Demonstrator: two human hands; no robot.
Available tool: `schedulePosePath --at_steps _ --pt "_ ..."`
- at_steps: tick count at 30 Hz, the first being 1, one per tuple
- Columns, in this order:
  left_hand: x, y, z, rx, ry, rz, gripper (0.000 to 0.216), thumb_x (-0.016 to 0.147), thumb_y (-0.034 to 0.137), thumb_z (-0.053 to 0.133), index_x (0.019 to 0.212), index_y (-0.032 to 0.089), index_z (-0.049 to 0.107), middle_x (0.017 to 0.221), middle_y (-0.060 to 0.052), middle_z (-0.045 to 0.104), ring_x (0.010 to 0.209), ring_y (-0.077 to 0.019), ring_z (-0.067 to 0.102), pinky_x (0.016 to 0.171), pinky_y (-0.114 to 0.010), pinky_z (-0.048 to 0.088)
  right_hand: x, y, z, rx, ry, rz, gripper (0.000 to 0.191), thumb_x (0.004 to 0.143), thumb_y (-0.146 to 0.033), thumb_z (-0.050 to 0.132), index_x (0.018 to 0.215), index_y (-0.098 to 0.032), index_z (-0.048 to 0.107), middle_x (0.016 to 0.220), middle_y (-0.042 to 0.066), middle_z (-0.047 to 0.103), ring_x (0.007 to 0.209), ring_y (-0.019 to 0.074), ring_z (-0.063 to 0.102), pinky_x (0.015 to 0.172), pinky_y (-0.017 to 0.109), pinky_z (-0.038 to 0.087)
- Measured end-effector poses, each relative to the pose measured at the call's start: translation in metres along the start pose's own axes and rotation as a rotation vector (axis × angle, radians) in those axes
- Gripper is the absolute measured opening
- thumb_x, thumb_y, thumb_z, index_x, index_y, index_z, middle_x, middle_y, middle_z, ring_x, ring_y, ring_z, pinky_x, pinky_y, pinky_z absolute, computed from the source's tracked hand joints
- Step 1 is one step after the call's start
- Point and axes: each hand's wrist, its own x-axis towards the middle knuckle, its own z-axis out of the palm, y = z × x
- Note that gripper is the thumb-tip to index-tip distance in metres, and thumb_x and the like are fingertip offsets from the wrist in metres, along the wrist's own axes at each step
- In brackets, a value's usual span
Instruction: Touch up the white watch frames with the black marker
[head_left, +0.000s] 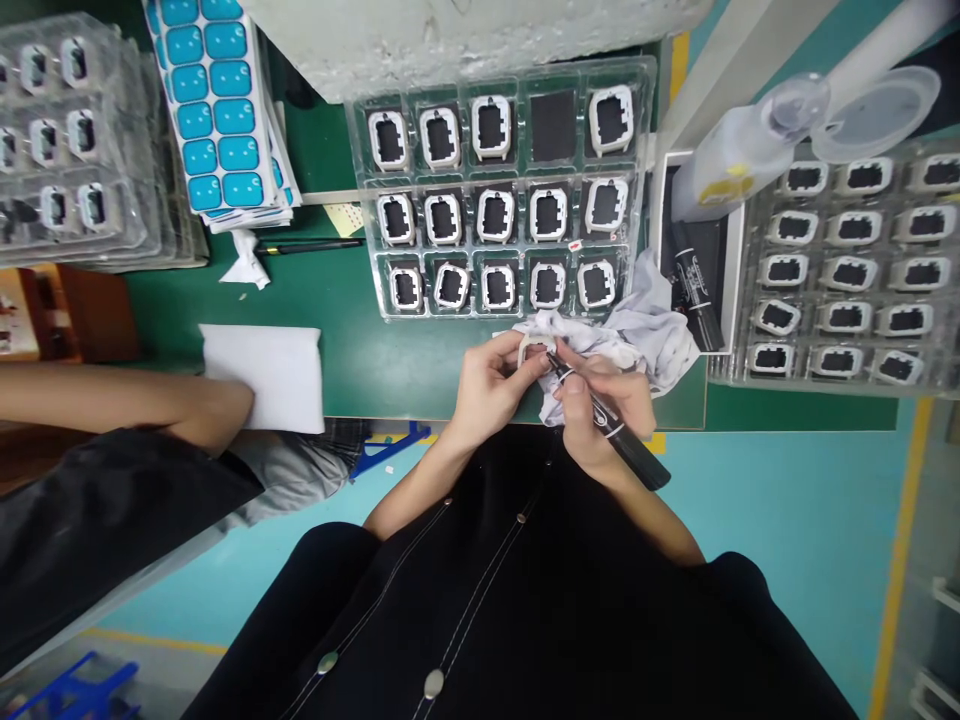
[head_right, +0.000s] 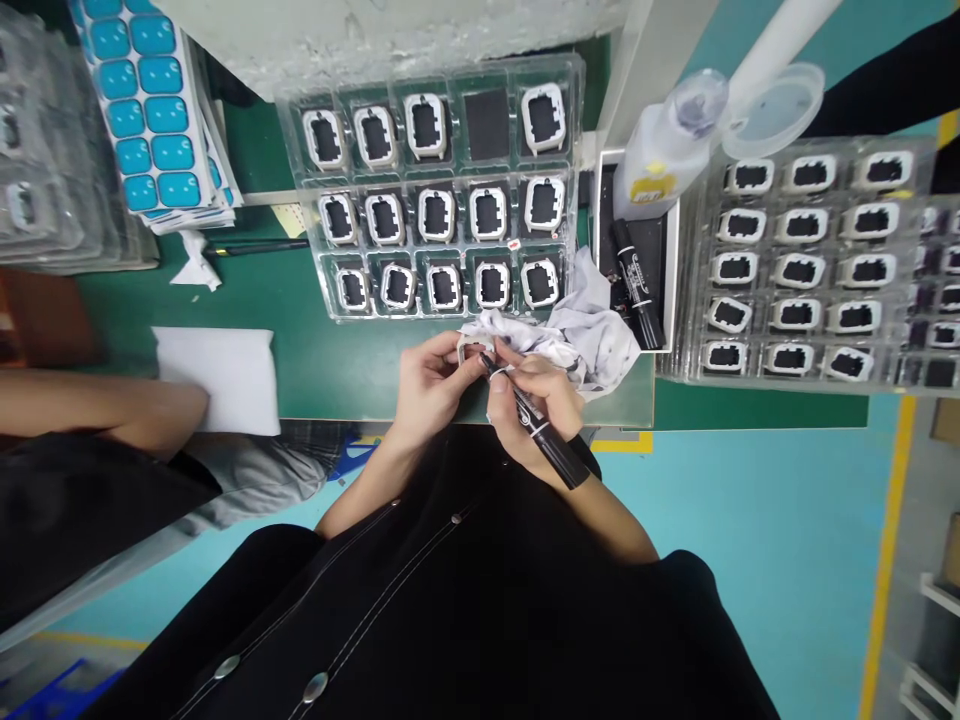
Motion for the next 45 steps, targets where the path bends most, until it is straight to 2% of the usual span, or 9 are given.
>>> schedulePosePath --at_steps 9,22,26,29,31,34,38,41,45 --pt "0.006 0.014 -0.014 -0.105 -0.136 -0.105 0.041 0.074 0.055 0.104 0.084 0.021 0.083 0.079 -0.004 0.079 0.075 -0.0203 0.074 0.075 -0.033 0.064 0.004 0.003 0.003 -0.031 0.029 -0.164 0.013 0.107 -0.025 0.067 0.116 -0.033 0.061 0.077 -0.006 0.066 0.061 0.0187 0.066 0.087 0.056 0.079" --pt "0.003 0.017 -0.016 -0.075 -0.137 -0.132 0.034 0.083 0.050 0.099 0.088 0.021 0.082 0.078 -0.004 0.081 0.074 -0.0206 0.076 0.078 -0.033 0.064 -0.001 0.001 -0.002 0.019 0.026 -0.042 0.019 0.107 -0.023 0.070 0.118 -0.032 0.058 0.080 -0.006 0.069 0.097 0.0271 0.084 0.092 0.055 0.076" --pt "0.009 0.042 -0.022 0.046 -0.096 0.037 0.022 0.092 0.044 0.092 0.092 0.024 0.085 0.096 -0.006 0.084 0.086 -0.0212 0.076 0.084 -0.035 0.062 -0.003 0.002 -0.002 0.009 0.096 0.015 0.016 0.108 -0.024 0.070 0.116 -0.029 0.057 0.081 -0.003 0.072 0.101 0.0297 0.085 0.086 0.049 0.073" --pt "0.039 0.075 -0.023 0.204 -0.093 0.332 0.014 0.091 0.038 0.094 0.097 0.027 0.088 0.106 -0.006 0.082 0.099 -0.0233 0.074 0.092 -0.038 0.060 -0.004 0.003 -0.001 0.032 0.117 0.010 0.014 0.108 -0.023 0.070 0.113 -0.028 0.057 0.083 -0.003 0.075 0.096 0.0275 0.084 0.086 0.047 0.070" --pt "0.074 0.093 -0.018 0.305 -0.085 0.495 0.016 0.087 0.039 0.096 0.092 0.026 0.087 0.096 -0.006 0.077 0.092 -0.0227 0.070 0.086 -0.039 0.057 -0.004 0.004 -0.001 0.003 0.121 0.017 0.013 0.108 -0.024 0.071 0.112 -0.028 0.058 0.089 0.000 0.078 0.093 0.0256 0.083 0.085 0.045 0.069" --pt "0.139 0.103 -0.003 0.407 0.001 0.521 0.024 0.082 0.039 0.098 0.090 0.023 0.082 0.085 -0.005 0.068 0.084 -0.0234 0.066 0.083 -0.042 0.055 -0.006 0.003 -0.003 -0.043 0.120 0.054 0.012 0.106 -0.026 0.073 0.110 -0.026 0.061 0.102 0.005 0.082 0.091 0.0239 0.082 0.081 0.042 0.068" --pt "0.209 0.088 0.007 0.540 0.112 0.514 0.042 0.075 0.026 0.097 0.110 0.027 0.075 0.098 -0.010 0.070 0.111 -0.0365 0.067 0.101 -0.054 0.053 -0.008 0.002 -0.006 -0.032 0.123 0.088 0.011 0.106 -0.025 0.073 0.109 -0.025 0.063 0.102 0.005 0.081 0.092 0.0229 0.082 0.075 0.037 0.066" --pt "0.228 0.075 0.007 0.624 0.121 0.516 0.034 0.076 0.025 0.091 0.103 0.027 0.071 0.105 -0.016 0.072 0.122 -0.0426 0.062 0.109 -0.060 0.048 -0.009 0.004 -0.007 -0.023 0.128 0.092 0.011 0.106 -0.024 0.074 0.108 -0.025 0.063 0.097 0.003 0.080 0.085 0.0213 0.080 0.071 0.035 0.064" --pt "0.224 0.071 0.016 0.692 0.114 0.614 0.019 0.082 0.027 0.085 0.088 0.025 0.067 0.100 -0.017 0.073 0.126 -0.0441 0.058 0.116 -0.063 0.043 -0.011 0.008 -0.006 -0.025 0.141 0.091 0.012 0.104 -0.025 0.076 0.107 -0.024 0.064 0.098 0.005 0.079 0.086 0.0225 0.080 0.069 0.035 0.064"
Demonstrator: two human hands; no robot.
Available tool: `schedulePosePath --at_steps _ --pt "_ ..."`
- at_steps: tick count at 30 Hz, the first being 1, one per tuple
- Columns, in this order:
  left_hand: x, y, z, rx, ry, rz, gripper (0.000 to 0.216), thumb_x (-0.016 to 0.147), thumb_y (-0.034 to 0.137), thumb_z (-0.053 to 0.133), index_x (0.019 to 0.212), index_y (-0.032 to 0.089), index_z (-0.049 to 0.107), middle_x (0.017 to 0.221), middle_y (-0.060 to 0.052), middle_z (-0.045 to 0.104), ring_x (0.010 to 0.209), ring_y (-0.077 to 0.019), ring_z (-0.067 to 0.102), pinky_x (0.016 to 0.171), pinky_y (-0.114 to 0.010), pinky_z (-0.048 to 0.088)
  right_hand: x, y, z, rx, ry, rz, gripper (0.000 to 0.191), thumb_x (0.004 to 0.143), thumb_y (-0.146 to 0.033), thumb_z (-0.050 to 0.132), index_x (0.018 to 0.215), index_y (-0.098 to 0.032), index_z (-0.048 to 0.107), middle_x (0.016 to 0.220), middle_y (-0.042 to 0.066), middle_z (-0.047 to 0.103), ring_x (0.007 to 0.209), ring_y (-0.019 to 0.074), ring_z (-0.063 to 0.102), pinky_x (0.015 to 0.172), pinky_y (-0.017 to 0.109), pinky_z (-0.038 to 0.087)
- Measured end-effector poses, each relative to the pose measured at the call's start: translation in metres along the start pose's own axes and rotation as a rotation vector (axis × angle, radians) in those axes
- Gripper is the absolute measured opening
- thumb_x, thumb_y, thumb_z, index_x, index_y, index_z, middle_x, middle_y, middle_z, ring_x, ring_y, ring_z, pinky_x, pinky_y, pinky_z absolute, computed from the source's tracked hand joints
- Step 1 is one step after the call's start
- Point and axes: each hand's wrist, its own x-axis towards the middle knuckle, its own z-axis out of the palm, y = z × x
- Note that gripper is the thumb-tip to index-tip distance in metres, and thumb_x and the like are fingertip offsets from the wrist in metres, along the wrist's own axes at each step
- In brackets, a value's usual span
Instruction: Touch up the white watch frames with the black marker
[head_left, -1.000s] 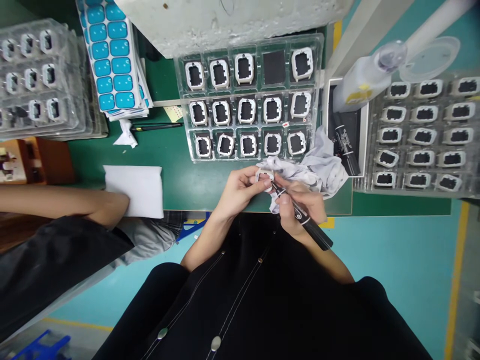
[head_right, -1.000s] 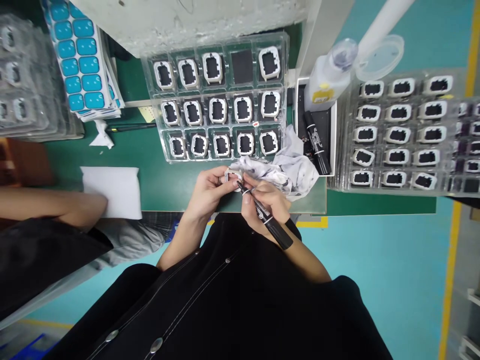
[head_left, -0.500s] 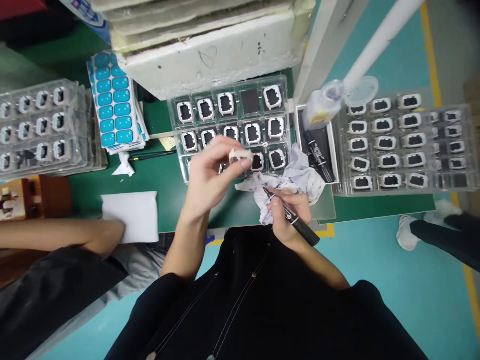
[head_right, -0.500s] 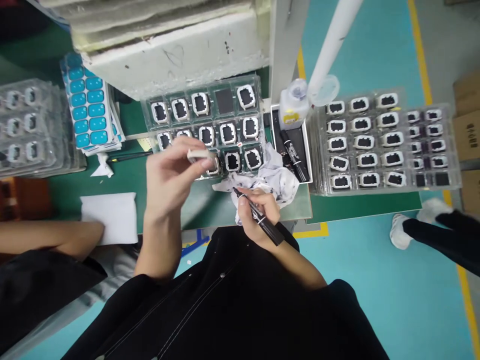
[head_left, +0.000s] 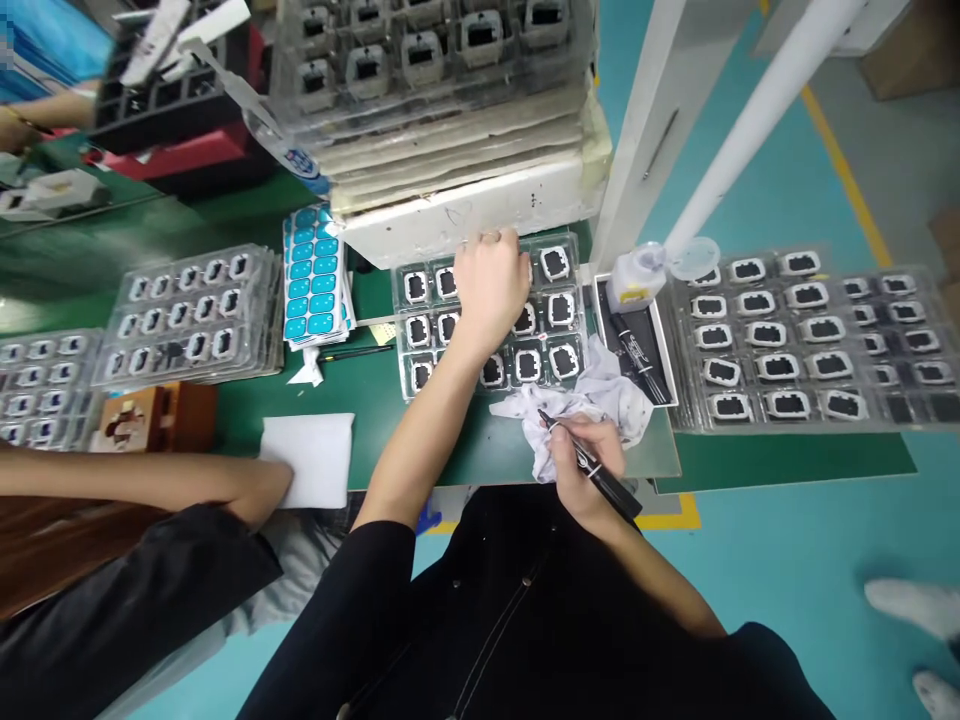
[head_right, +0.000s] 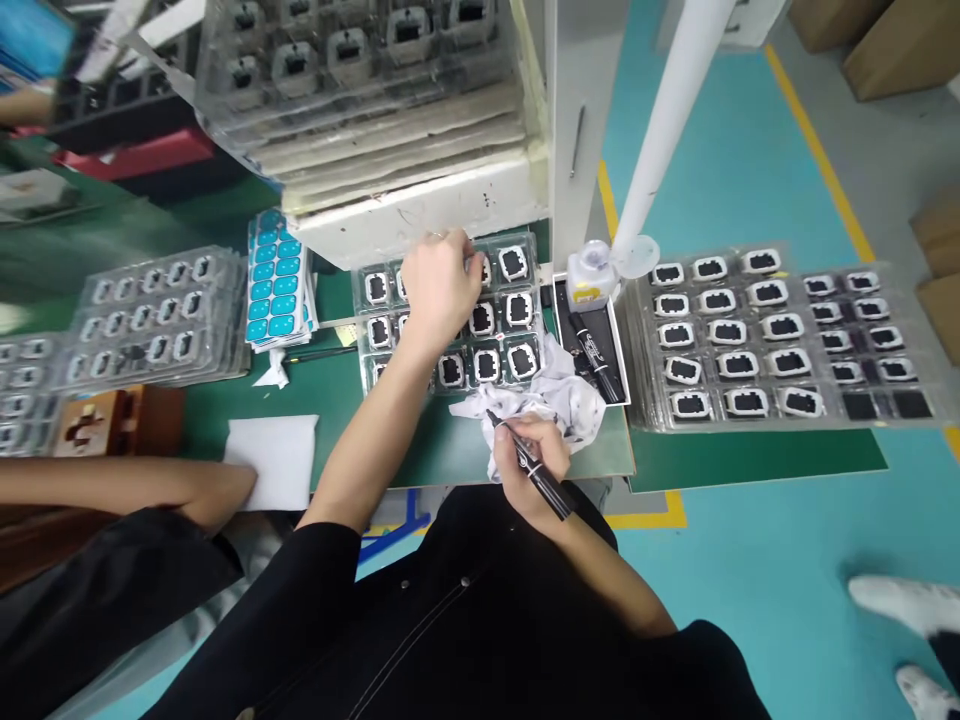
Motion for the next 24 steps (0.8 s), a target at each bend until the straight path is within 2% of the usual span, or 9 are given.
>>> schedulePosePath --at_steps 4,8,11,14,18,21,24 --pt "0.007 0.010 0.015 0.045 -0.060 0.124 0.025 0.077 0.019 0.092 0.084 0.023 0.069 0.107 -0.018 0.072 0.134 -0.0478 0.056 0.122 -0.067 0.040 -0.002 0.004 0.000 -0.003 0.002 0.009 0.013 0.103 -0.026 0.078 0.107 -0.024 0.066 0.099 0.005 0.079 0.089 0.0241 0.081 0.071 0.037 0.066" --pt "0.022 0.006 0.031 0.067 -0.137 0.123 0.035 0.067 0.009 0.098 0.084 0.019 0.069 0.115 -0.019 0.070 0.137 -0.0524 0.055 0.124 -0.072 0.037 -0.002 0.007 -0.001 -0.002 0.015 0.014 0.014 0.103 -0.028 0.078 0.107 -0.024 0.066 0.094 0.004 0.077 0.091 0.0250 0.081 0.074 0.038 0.067" --pt "0.028 0.005 0.035 0.023 -0.134 0.105 0.043 0.061 0.004 0.101 0.085 0.019 0.067 0.113 -0.018 0.068 0.135 -0.0508 0.055 0.123 -0.070 0.038 -0.002 0.009 -0.001 -0.002 0.021 0.016 0.016 0.102 -0.030 0.080 0.106 -0.024 0.066 0.087 0.002 0.075 0.089 0.0250 0.080 0.074 0.038 0.066" --pt "0.027 0.012 0.033 -0.046 -0.140 0.080 0.046 0.062 -0.002 0.096 0.079 0.022 0.061 0.100 -0.013 0.068 0.127 -0.0451 0.060 0.121 -0.066 0.041 -0.002 0.010 0.000 -0.003 0.028 0.018 0.017 0.102 -0.030 0.081 0.105 -0.024 0.066 0.087 0.002 0.074 0.083 0.0233 0.079 0.072 0.036 0.064" --pt "0.021 0.029 0.015 -0.304 -0.202 0.002 0.041 0.077 0.007 0.092 0.074 0.023 0.054 0.085 -0.006 0.069 0.113 -0.0344 0.071 0.109 -0.056 0.054 -0.001 0.011 -0.001 0.009 0.019 0.024 0.018 0.102 -0.032 0.081 0.104 -0.024 0.065 0.086 0.001 0.074 0.085 0.0245 0.079 0.076 0.039 0.066" --pt "0.008 0.044 -0.016 -0.578 -0.181 -0.117 0.035 0.082 0.018 0.094 0.084 0.021 0.060 0.093 -0.008 0.076 0.099 -0.0261 0.078 0.089 -0.042 0.061 -0.001 0.011 -0.003 0.019 0.010 0.029 0.017 0.102 -0.031 0.081 0.104 -0.024 0.065 0.084 0.001 0.073 0.087 0.0255 0.081 0.078 0.040 0.067" --pt "-0.025 0.056 -0.049 -0.693 -0.161 -0.207 0.041 0.082 0.037 0.099 0.092 0.021 0.063 0.093 -0.008 0.081 0.072 -0.0177 0.077 0.065 -0.032 0.059 -0.001 0.010 -0.004 0.027 0.003 0.036 0.016 0.102 -0.029 0.080 0.105 -0.024 0.065 0.084 0.001 0.074 0.087 0.0256 0.081 0.079 0.041 0.067"
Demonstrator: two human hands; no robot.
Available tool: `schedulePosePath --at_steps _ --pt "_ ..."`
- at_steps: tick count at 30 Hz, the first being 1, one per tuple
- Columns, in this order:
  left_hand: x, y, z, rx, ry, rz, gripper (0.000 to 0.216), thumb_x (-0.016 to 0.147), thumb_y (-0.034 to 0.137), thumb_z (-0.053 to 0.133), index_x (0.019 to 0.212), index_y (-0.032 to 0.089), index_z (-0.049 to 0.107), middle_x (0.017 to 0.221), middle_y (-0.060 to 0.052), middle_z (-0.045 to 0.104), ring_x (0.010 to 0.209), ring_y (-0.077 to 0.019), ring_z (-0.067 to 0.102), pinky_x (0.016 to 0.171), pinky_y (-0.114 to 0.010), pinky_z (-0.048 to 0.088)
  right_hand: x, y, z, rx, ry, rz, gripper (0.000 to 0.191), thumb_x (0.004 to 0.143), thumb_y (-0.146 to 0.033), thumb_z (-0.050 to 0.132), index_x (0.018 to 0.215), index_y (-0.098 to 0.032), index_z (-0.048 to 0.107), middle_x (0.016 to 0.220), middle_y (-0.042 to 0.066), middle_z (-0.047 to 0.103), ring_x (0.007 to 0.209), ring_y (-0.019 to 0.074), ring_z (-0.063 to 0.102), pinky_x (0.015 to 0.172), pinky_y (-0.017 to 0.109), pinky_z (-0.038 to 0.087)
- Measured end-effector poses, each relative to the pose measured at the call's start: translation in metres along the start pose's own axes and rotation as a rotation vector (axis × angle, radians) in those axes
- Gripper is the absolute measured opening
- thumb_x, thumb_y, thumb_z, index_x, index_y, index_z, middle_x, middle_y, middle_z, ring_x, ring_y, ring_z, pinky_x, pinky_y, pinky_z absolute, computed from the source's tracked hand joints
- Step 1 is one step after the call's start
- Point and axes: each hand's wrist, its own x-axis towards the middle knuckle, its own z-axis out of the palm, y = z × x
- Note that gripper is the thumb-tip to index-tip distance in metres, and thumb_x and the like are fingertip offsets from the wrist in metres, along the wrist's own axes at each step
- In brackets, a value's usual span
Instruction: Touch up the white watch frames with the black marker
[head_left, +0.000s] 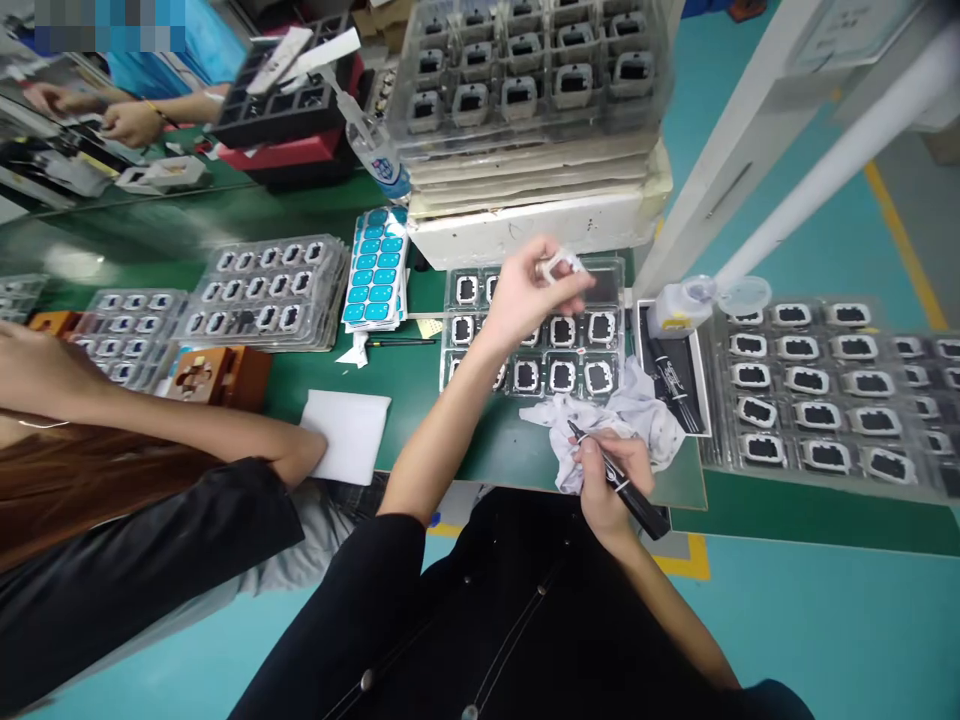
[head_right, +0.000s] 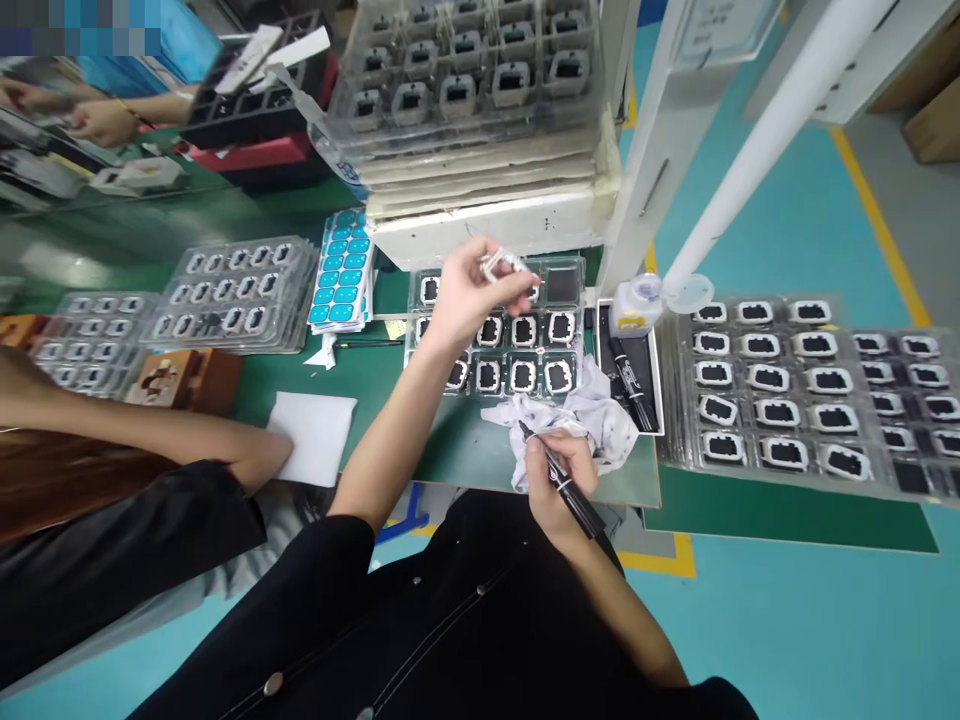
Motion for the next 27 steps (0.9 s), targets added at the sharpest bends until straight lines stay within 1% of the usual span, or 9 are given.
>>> schedulePosePath --at_steps 2,5,9,12,15,19,22,24,27 --pt "-0.033 0.004 -0.008 -0.049 0.012 -0.025 0.046 0.084 0.050 0.097 0.094 0.022 0.062 0.091 -0.006 0.082 0.060 -0.0133 0.072 0.053 -0.026 0.053 0.001 -0.002 0.000 0.006 -0.012 0.002 0.015 0.103 -0.028 0.079 0.106 -0.024 0.065 0.085 0.001 0.074 0.086 0.0250 0.080 0.079 0.041 0.068" --pt "-0.083 -0.005 -0.015 -0.089 0.052 -0.126 0.048 0.085 0.056 0.095 0.103 0.021 0.067 0.085 -0.003 0.082 0.053 -0.0111 0.068 0.046 -0.022 0.048 0.003 -0.007 0.001 0.002 -0.020 -0.021 0.012 0.105 -0.026 0.077 0.109 -0.023 0.066 0.088 0.001 0.075 0.084 0.0234 0.081 0.080 0.039 0.068" --pt "-0.137 -0.027 -0.011 -0.091 0.113 -0.248 0.041 0.086 0.051 0.096 0.092 0.018 0.072 0.086 -0.004 0.081 0.060 -0.0120 0.071 0.053 -0.022 0.054 0.009 -0.019 0.007 -0.001 -0.002 -0.061 0.015 0.105 -0.024 0.077 0.114 -0.023 0.065 0.095 0.003 0.077 0.088 0.0244 0.084 0.077 0.036 0.069" --pt "-0.163 -0.041 -0.001 -0.103 0.097 -0.311 0.039 0.089 0.051 0.093 0.090 0.017 0.074 0.075 -0.003 0.076 0.062 -0.0138 0.070 0.056 -0.024 0.055 0.012 -0.024 0.010 0.029 -0.042 -0.055 0.017 0.104 -0.023 0.077 0.116 -0.024 0.065 0.096 0.003 0.077 0.103 0.0296 0.086 0.089 0.042 0.072" --pt "-0.178 -0.052 0.009 -0.116 0.087 -0.348 0.038 0.092 0.051 0.090 0.089 0.016 0.074 0.070 -0.002 0.073 0.060 -0.0134 0.066 0.059 -0.026 0.055 0.012 -0.024 0.010 0.020 -0.123 -0.046 0.015 0.105 -0.022 0.077 0.113 -0.025 0.065 0.092 0.003 0.077 0.115 0.0329 0.084 0.101 0.051 0.071" --pt "-0.186 -0.062 0.016 -0.062 0.098 -0.325 0.032 0.097 0.045 0.086 0.089 0.017 0.073 0.071 -0.001 0.073 0.062 -0.0136 0.066 0.062 -0.026 0.054 0.013 -0.021 0.010 -0.001 -0.171 -0.102 0.013 0.106 -0.018 0.075 0.109 -0.025 0.065 0.084 0.000 0.076 0.117 0.0339 0.083 0.101 0.056 0.071" --pt "-0.189 -0.066 0.016 0.005 0.087 -0.309 0.031 0.100 0.043 0.082 0.085 0.017 0.071 0.071 -0.002 0.073 0.062 -0.0143 0.067 0.061 -0.026 0.052 0.016 -0.021 0.011 -0.023 -0.153 -0.154 0.013 0.105 -0.016 0.074 0.109 -0.025 0.067 0.084 -0.001 0.076 0.113 0.0332 0.084 0.095 0.052 0.073" --pt "-0.191 -0.067 0.015 0.076 0.087 -0.288 0.035 0.101 0.043 0.080 0.080 0.018 0.068 0.068 -0.002 0.072 0.060 -0.0138 0.065 0.058 -0.026 0.049 0.018 -0.022 0.013 -0.066 -0.141 -0.173 0.013 0.104 -0.015 0.075 0.107 -0.025 0.068 0.091 0.000 0.079 0.110 0.0317 0.085 0.091 0.047 0.074" --pt "-0.193 -0.067 0.015 0.180 0.084 -0.236 0.038 0.103 0.041 0.077 0.076 0.018 0.064 0.065 0.000 0.069 0.055 -0.0117 0.058 0.055 -0.026 0.042 0.018 -0.024 0.013 -0.117 -0.123 -0.183 0.013 0.102 -0.013 0.077 0.105 -0.023 0.070 0.102 0.003 0.083 0.110 0.0302 0.086 0.091 0.042 0.074"
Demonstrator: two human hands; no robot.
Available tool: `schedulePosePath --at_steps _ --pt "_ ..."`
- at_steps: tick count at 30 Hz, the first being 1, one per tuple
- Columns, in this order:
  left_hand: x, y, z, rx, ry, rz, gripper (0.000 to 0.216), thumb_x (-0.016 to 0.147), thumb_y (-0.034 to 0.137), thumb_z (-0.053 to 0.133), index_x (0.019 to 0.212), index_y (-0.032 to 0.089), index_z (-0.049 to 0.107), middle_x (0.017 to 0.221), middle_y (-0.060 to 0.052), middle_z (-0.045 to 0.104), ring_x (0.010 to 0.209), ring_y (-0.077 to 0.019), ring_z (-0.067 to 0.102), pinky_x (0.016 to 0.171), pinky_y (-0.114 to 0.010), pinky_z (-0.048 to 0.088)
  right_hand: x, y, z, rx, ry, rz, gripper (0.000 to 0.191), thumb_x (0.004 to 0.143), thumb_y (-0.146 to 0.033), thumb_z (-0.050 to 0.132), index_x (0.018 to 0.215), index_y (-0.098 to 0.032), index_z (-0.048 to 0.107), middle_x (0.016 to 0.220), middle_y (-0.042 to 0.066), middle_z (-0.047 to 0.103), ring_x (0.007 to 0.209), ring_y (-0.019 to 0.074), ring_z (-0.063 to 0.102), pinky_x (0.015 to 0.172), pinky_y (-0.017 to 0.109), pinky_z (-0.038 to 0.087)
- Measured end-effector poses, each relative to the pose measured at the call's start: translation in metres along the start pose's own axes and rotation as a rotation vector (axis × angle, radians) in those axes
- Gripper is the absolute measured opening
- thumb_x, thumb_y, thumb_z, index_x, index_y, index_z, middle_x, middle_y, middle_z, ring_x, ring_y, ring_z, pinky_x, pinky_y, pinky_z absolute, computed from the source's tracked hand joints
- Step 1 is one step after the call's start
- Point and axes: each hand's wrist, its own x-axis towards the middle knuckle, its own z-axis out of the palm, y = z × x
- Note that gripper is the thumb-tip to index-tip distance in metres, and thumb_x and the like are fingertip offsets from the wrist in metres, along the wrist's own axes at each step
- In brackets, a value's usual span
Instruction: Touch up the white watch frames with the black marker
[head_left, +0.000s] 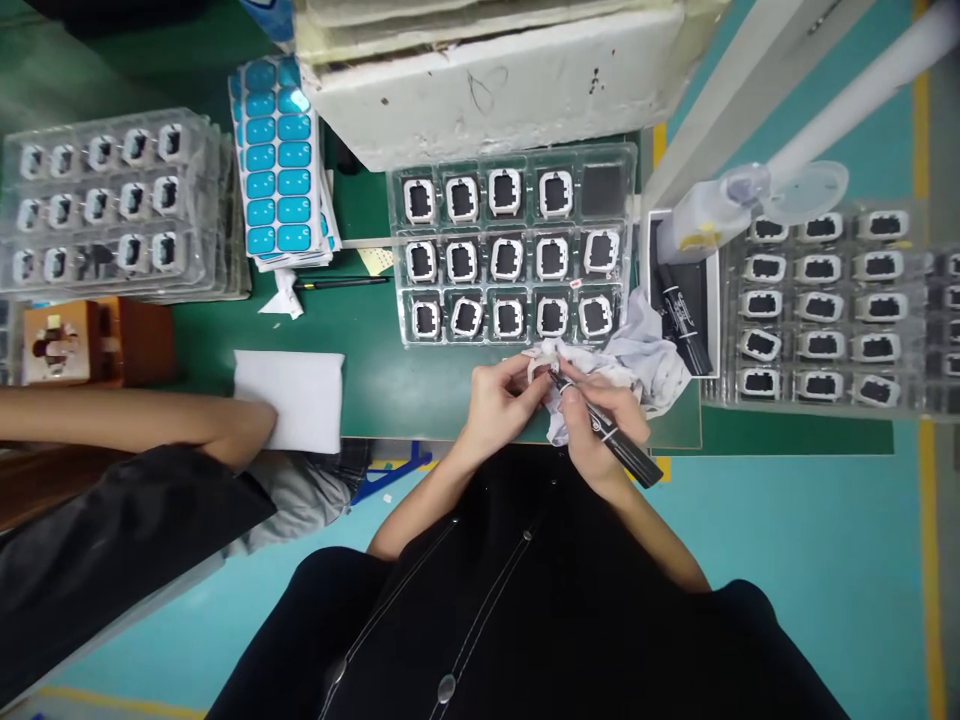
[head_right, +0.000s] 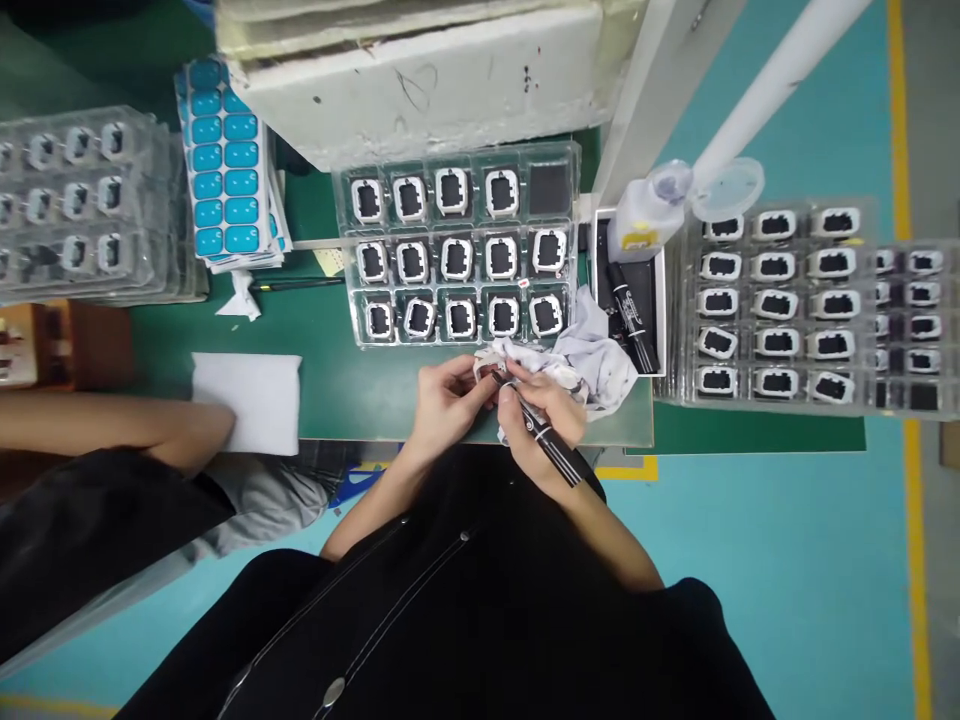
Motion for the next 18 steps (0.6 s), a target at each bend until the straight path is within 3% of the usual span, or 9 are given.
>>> schedulePosePath --at_steps 6,18 --pt "-0.0007 0.0014 0.0016 0.150 0.059 0.137 0.033 0.103 0.032 0.075 0.075 0.019 0.062 0.060 0.006 0.054 0.055 -0.0084 0.044 0.055 -0.026 0.034 -0.0027 0.0038 -0.0015 -0.033 -0.022 0.038 0.011 0.104 -0.017 0.077 0.106 -0.024 0.070 0.106 0.004 0.084 0.110 0.0309 0.085 0.093 0.046 0.073" --pt "-0.0008 0.0045 0.0019 0.184 0.062 0.186 0.033 0.102 0.028 0.074 0.074 0.019 0.059 0.059 0.006 0.050 0.055 -0.0084 0.041 0.055 -0.026 0.032 -0.0026 0.0024 -0.0011 -0.068 -0.018 0.044 0.011 0.104 -0.017 0.077 0.107 -0.026 0.071 0.107 0.002 0.084 0.109 0.0283 0.086 0.094 0.045 0.074"
